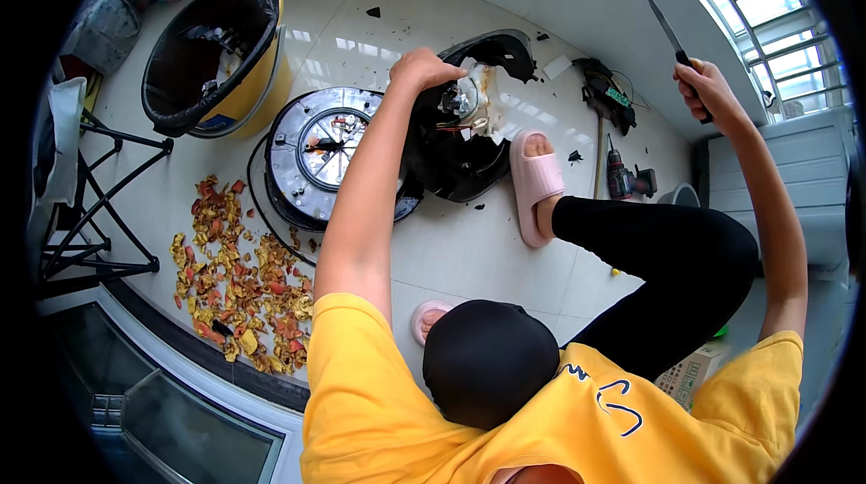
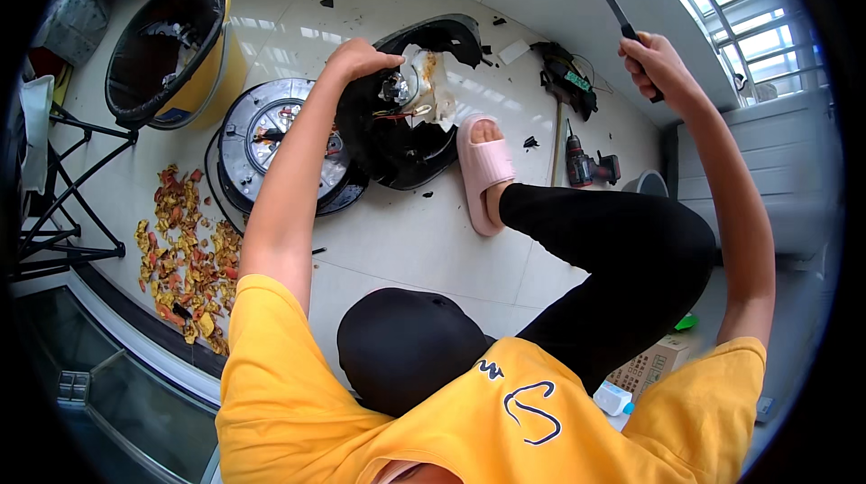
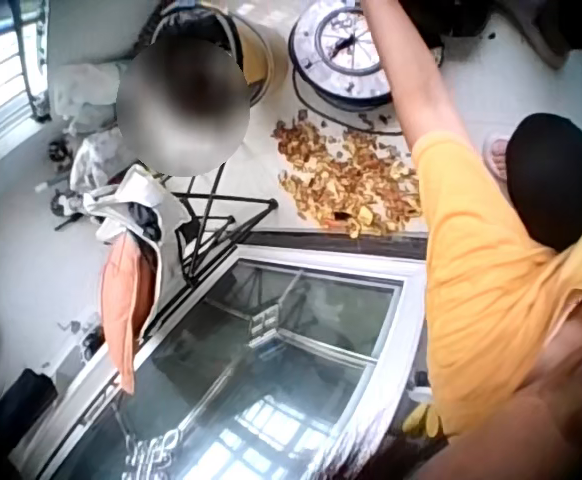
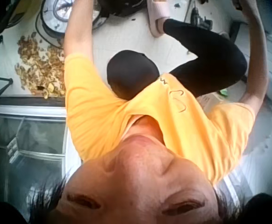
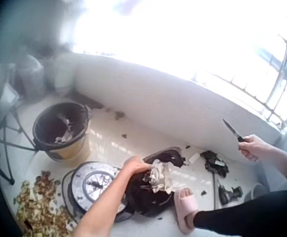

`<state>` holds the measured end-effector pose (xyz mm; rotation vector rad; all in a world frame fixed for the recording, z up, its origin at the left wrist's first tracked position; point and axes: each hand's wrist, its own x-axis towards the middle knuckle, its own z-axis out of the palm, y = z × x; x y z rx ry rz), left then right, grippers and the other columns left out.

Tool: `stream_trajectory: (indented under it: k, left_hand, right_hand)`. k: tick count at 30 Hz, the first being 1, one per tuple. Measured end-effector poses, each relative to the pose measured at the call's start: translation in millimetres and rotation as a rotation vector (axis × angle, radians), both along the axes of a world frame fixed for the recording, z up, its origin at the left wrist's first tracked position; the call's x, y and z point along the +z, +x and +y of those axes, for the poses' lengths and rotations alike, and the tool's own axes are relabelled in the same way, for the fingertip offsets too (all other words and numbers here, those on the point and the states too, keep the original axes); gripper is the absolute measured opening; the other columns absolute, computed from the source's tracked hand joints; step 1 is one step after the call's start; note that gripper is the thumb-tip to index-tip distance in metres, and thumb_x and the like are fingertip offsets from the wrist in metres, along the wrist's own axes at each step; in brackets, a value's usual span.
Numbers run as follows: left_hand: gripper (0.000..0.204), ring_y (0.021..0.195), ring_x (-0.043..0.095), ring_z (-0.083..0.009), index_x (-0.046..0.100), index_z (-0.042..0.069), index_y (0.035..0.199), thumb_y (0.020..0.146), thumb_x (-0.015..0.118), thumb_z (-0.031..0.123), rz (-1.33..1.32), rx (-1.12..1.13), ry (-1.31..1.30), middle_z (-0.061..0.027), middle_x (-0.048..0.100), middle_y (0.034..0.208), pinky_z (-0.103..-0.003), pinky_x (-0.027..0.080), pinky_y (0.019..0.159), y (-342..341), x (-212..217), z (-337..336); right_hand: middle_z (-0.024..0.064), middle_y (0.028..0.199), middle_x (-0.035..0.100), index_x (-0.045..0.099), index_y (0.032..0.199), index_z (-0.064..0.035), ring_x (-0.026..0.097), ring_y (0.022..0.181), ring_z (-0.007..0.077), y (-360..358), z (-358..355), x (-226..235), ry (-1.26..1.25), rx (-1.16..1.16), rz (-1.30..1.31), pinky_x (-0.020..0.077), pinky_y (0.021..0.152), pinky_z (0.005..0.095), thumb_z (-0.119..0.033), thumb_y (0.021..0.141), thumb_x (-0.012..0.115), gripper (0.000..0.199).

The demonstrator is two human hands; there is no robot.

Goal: The person disassembles a circular electric grill on a balcony floor. They use a knife and a power drill to remove screws and separate the casing, then pull out internal wires and components, placing debris into a nearby trash bin.

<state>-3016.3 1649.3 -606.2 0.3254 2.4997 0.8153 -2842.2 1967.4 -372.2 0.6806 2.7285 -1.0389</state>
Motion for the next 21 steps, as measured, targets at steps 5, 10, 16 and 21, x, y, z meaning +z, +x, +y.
stream_trajectory:
  k: [5, 10, 16, 21]
  left_hand:
    - [0.056, 0.084, 0.064, -0.0272, 0.067, -0.003, 0.081, 0.056, 0.068, 0.048, -0.118, 0.095, 0.140, -0.0178, 0.066, 0.088, -0.032, 0.048, 0.074, 10, -9, -19]
    - [0.052, 0.064, 0.062, -0.0265, 0.064, -0.004, 0.067, 0.057, 0.067, 0.046, 0.049, 0.232, 0.124, -0.0183, 0.062, 0.066, -0.034, 0.047, 0.064, 42, 1, -43]
    - [0.033, 0.065, 0.061, -0.0134, 0.065, -0.004, 0.082, 0.068, 0.068, 0.026, -0.003, 0.572, 0.710, -0.0088, 0.065, 0.076, -0.026, 0.048, 0.061, 70, 83, -126]
    - [0.027, 0.066, 0.063, -0.0167, 0.061, -0.006, 0.089, 0.077, 0.063, 0.018, 0.190, 0.910, 1.120, -0.0091, 0.064, 0.079, -0.026, 0.051, 0.060, 63, 174, -232]
  right_hand:
    - [-0.0035, 0.056, 0.039, 0.046, 0.076, -0.0070, 0.034, 0.039, 0.0048, 13, 55, -86, -0.205, -0.235, -0.111, 0.0262, 0.033, 0.0207, -0.020, 0.085, 0.050, 0.016]
    - [-0.0033, 0.057, 0.039, 0.045, 0.078, -0.0076, 0.033, 0.040, 0.0051, 14, 24, -192, -0.432, -0.186, -0.221, 0.0260, 0.034, 0.0211, -0.020, 0.086, 0.050, 0.016]
    - [-0.0034, 0.058, 0.039, 0.044, 0.081, -0.0089, 0.032, 0.040, 0.0056, 13, 25, -238, -0.723, -0.288, -0.177, 0.0264, 0.035, 0.0211, -0.022, 0.087, 0.050, 0.016]
    - [-0.0031, 0.056, 0.038, 0.044, 0.081, -0.0090, 0.031, 0.039, 0.0058, 1, 20, -263, -0.860, -0.311, -0.220, 0.0249, 0.034, 0.0214, -0.022, 0.086, 0.051, 0.016]
